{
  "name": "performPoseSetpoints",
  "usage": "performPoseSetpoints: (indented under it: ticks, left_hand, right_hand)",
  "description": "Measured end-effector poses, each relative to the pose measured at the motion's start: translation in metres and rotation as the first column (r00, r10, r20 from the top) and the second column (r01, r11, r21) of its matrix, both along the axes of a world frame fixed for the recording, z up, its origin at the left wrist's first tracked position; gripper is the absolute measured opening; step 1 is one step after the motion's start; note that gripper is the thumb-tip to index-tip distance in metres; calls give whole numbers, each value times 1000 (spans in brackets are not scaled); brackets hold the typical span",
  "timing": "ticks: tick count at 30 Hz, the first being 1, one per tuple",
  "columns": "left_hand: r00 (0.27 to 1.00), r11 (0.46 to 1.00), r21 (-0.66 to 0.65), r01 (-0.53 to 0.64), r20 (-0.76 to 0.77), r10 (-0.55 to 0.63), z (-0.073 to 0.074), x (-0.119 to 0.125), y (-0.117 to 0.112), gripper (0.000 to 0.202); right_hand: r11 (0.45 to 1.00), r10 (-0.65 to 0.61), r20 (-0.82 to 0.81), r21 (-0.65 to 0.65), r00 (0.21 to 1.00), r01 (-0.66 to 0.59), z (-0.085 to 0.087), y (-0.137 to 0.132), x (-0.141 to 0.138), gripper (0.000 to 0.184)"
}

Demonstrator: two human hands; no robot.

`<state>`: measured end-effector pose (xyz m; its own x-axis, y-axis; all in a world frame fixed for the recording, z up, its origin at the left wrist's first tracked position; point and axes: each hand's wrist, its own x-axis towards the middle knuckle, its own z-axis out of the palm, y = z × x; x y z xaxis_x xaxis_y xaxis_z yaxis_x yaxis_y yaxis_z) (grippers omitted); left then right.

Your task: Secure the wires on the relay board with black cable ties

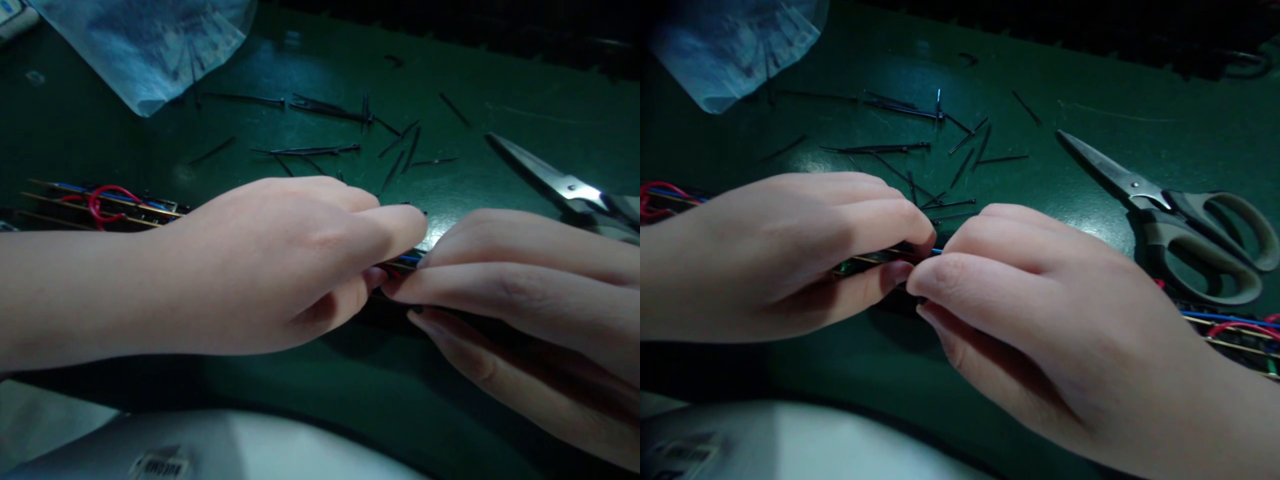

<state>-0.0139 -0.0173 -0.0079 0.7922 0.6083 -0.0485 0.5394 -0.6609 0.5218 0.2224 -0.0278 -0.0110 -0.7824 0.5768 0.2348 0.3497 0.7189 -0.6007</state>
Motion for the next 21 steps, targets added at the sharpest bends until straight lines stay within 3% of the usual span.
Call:
performPoseSetpoints:
  ticks: [15, 21]
  left_hand:
    - [1000, 1000, 20, 15, 12, -15, 1, -3, -1, 19]
    - [1000, 999, 25, 23, 5, -23, 1, -3, -1, 16]
  right_hand:
    - [999, -2, 3, -38, 1000, 3, 0, -1, 1, 25]
    - [1000, -17, 24, -14, 1000, 18, 1, -1, 2, 19]
